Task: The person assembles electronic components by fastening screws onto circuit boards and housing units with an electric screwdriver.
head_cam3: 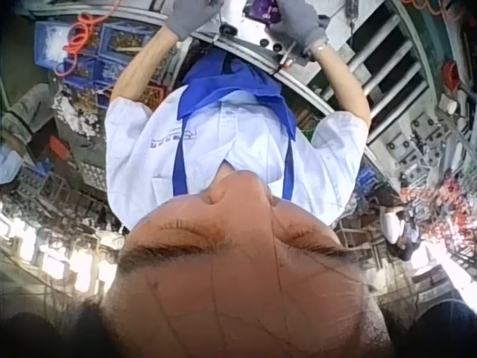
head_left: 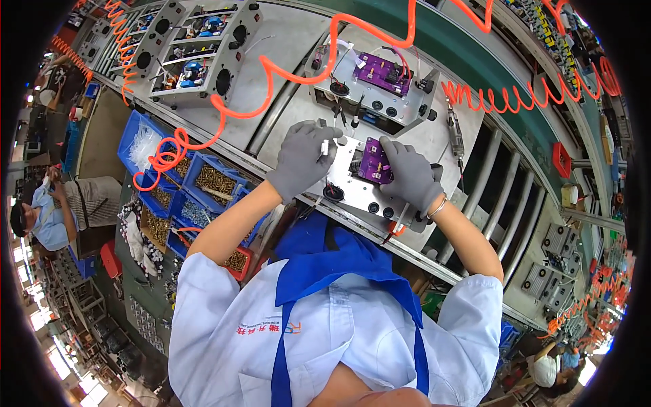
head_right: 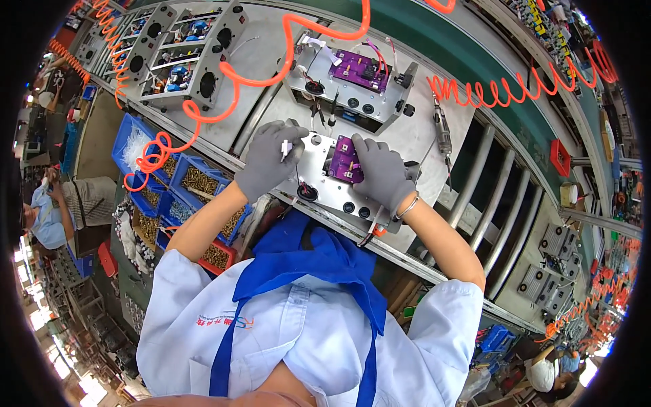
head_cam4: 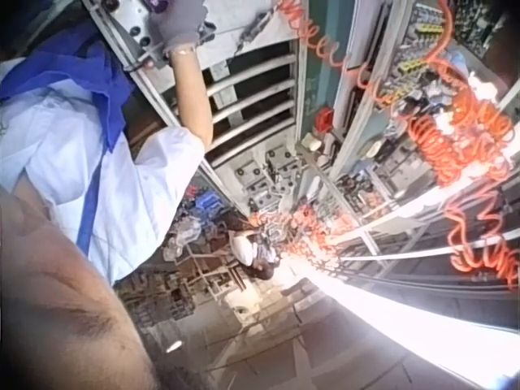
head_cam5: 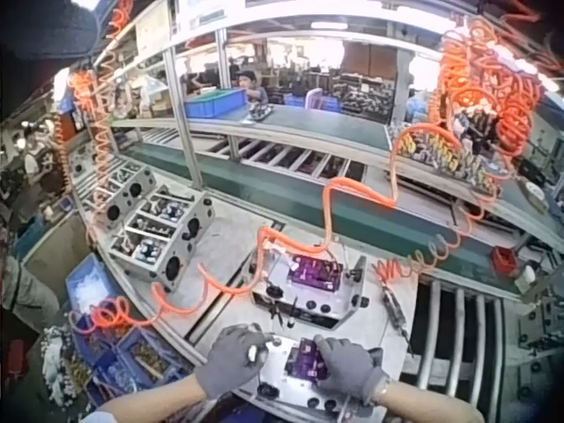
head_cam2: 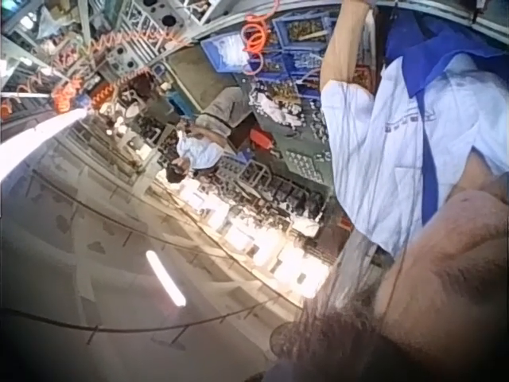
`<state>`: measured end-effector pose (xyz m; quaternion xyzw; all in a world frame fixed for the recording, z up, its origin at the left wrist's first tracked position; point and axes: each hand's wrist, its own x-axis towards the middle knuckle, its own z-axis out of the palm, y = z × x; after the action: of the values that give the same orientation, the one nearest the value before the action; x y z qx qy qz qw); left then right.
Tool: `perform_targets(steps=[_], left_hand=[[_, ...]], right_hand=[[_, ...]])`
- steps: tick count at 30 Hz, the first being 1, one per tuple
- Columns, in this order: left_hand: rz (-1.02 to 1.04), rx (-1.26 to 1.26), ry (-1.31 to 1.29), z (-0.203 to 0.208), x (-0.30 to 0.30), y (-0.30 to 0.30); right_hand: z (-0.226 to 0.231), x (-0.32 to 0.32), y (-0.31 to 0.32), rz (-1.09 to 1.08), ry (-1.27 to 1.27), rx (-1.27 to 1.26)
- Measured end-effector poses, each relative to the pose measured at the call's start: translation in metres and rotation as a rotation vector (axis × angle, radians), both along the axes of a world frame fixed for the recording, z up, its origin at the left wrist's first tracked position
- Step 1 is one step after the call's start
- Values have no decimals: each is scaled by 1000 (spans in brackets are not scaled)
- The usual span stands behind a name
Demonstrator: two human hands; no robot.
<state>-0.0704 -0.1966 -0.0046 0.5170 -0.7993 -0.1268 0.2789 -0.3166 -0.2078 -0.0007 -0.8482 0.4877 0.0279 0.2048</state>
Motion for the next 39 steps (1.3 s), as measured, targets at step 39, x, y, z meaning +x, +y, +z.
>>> perform_targets(steps=[39], left_hand=[[1134, 339, -25, -55, 256, 256]], right_hand=[[-336, -207, 124, -64, -289, 10]])
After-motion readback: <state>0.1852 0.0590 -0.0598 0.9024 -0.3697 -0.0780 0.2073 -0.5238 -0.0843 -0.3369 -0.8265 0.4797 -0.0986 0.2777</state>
